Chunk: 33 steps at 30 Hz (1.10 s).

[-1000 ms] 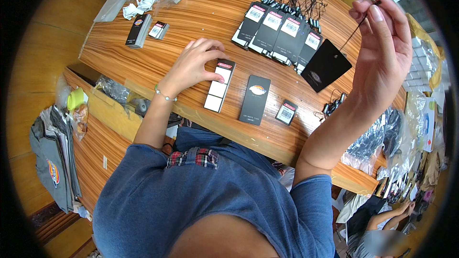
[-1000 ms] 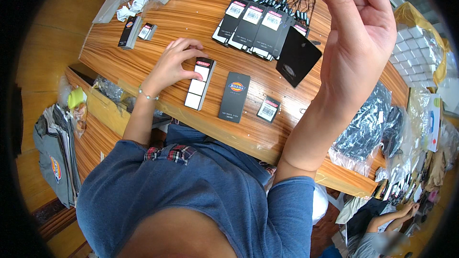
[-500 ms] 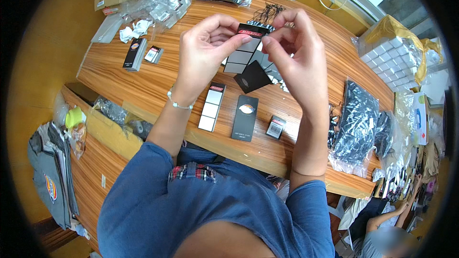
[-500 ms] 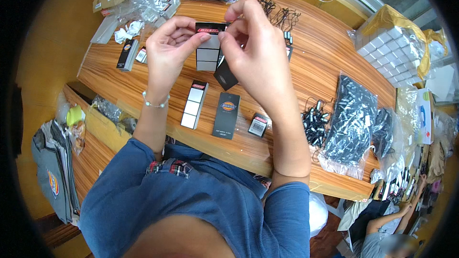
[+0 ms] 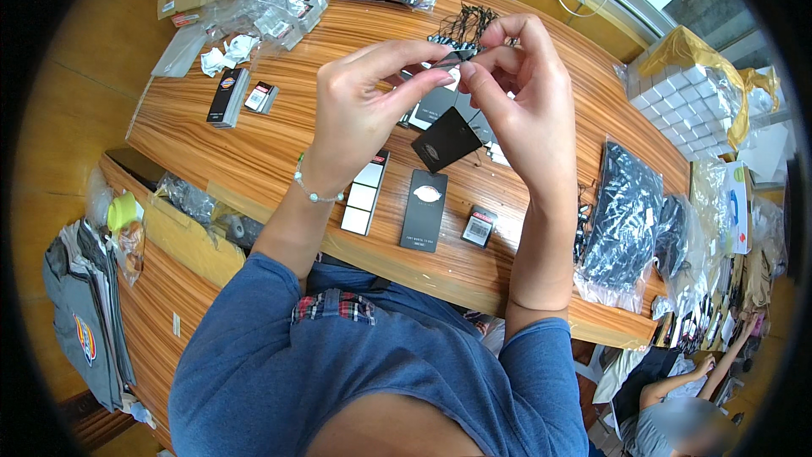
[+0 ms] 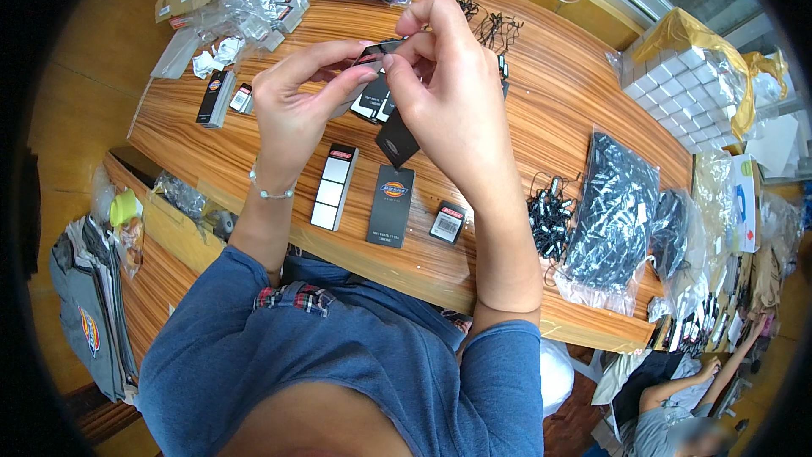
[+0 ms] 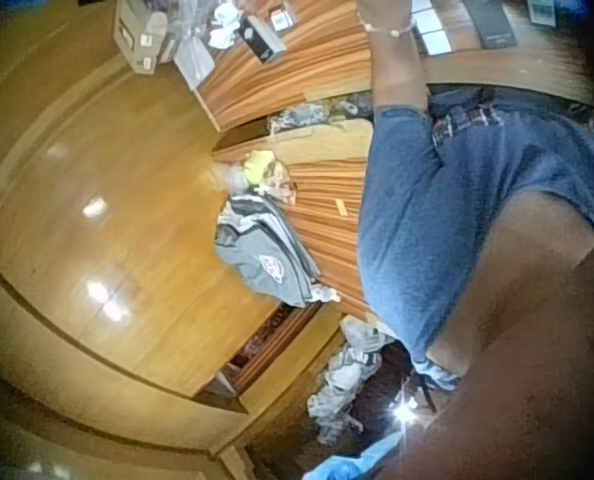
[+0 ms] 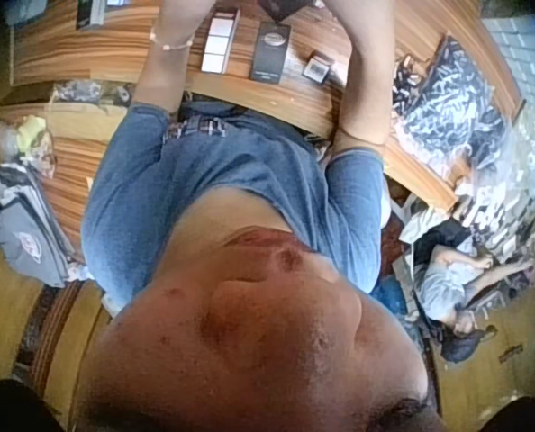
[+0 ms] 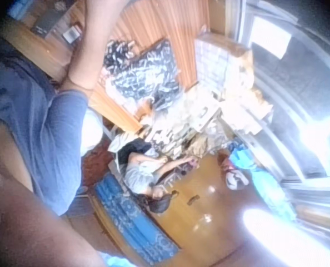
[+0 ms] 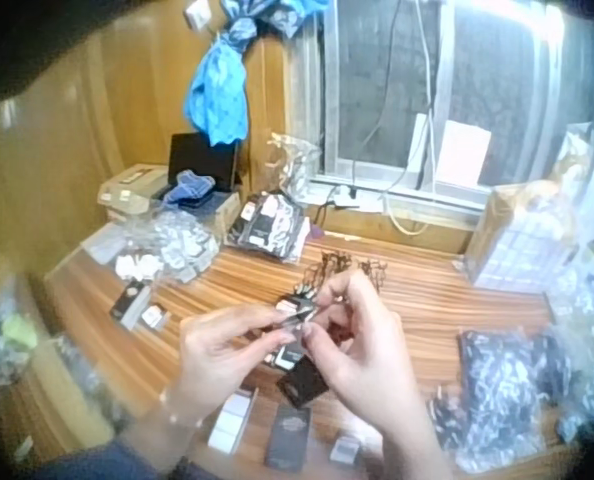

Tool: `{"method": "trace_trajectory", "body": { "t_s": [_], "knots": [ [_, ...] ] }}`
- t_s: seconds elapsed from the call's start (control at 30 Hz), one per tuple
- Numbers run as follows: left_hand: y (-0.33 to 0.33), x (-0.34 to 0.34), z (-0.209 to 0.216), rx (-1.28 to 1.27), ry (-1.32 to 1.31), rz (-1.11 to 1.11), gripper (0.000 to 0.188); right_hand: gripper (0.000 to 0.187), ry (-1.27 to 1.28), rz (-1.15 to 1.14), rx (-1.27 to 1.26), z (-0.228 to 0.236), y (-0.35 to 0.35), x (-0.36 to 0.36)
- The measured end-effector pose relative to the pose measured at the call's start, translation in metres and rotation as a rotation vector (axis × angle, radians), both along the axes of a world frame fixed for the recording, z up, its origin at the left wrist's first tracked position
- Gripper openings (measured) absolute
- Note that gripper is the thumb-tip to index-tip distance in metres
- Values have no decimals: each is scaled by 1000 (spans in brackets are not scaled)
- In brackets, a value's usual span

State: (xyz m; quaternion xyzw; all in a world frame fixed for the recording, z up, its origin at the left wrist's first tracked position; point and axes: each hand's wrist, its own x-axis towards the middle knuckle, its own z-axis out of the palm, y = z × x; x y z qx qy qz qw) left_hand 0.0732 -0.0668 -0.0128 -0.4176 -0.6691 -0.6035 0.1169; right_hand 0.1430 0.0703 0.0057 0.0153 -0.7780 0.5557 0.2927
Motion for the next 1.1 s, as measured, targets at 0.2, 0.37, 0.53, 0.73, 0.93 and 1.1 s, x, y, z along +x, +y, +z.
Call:
{"method": "trace_trajectory", "body": {
  "t_s": [0.2, 0.37, 0.53, 0.73, 0.93, 1.1],
  "knots": [
    [-2, -2, 2, 4, -10, -39, 17, 22, -2, -19, 29, 0, 0, 0],
    [-1, -4, 3, -11, 69, -55, 15, 22, 1, -4, 0, 0, 0, -2],
    [-3, -8, 9, -67, 141, -65, 14, 24, 69, 4, -57, -4, 0, -6],
    [-1, -5, 4, 111, -125, -169, 14, 24, 149, -2, -37, -5, -2, -6],
    [1, -2, 3, 149, -125, -186, 16, 24, 211, -15, -48, -6, -6, -8],
    [-1, -19, 1, -23, 532, 113, 22, 11, 113, 123, -206, 0, -3, -6]
  ]
}}
